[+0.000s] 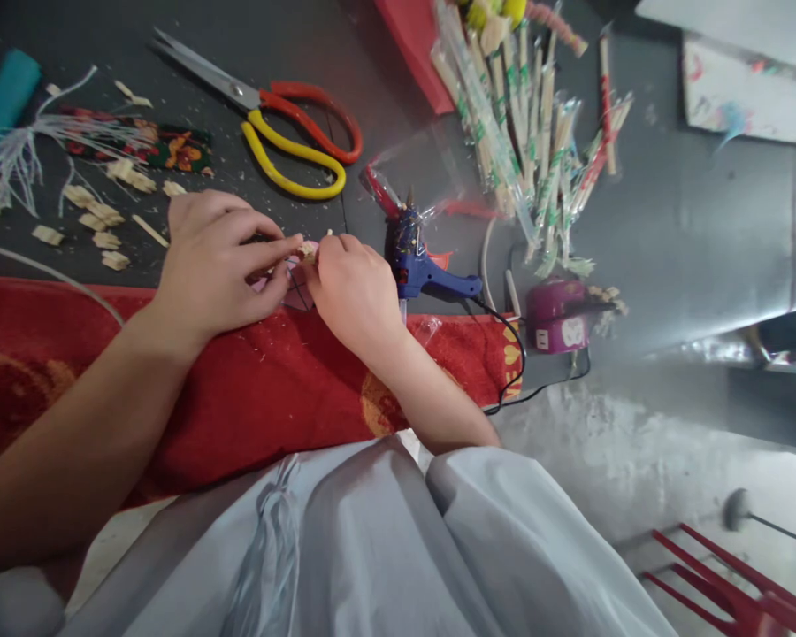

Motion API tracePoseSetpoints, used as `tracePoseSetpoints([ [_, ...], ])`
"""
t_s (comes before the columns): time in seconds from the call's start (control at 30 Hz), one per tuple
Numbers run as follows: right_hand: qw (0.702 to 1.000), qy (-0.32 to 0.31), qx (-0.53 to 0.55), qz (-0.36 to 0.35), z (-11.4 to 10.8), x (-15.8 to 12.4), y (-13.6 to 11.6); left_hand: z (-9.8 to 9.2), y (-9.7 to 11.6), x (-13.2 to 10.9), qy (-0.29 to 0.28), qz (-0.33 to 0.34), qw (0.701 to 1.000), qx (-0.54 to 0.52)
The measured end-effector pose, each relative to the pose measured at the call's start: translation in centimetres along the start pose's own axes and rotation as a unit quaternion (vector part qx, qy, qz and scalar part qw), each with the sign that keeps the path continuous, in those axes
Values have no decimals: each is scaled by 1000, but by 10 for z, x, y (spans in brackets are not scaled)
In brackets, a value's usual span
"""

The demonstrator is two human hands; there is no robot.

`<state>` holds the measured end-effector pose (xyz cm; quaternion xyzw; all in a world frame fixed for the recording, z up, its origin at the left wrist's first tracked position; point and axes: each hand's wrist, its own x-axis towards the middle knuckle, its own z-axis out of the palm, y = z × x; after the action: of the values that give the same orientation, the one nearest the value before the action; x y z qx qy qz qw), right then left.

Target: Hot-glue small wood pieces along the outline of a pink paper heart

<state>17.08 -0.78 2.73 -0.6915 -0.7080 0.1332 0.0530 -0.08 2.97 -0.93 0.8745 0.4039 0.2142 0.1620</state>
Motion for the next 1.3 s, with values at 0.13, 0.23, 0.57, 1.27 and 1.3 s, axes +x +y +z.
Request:
tracePoseSetpoints([
  [0.13, 1000, -1, 0, -2, -1, 0, -1, -2, 1, 0, -2, 2, 1000, 1],
  [0.23, 1000, -4, -2, 1, -1, 1, -1, -2, 2, 0, -6, 0, 1000, -4],
  [0.57, 1000, 5, 14, -9, -3, 1, 10, -5, 5, 2, -15, -29, 999, 11],
  [1.27, 992, -14, 75, -99, -1, 0, 20, -2, 1, 3, -17, 8, 999, 44],
  [1.3, 992, -14, 75, -98, -1, 0, 20, -2, 1, 3, -25, 7, 999, 38],
])
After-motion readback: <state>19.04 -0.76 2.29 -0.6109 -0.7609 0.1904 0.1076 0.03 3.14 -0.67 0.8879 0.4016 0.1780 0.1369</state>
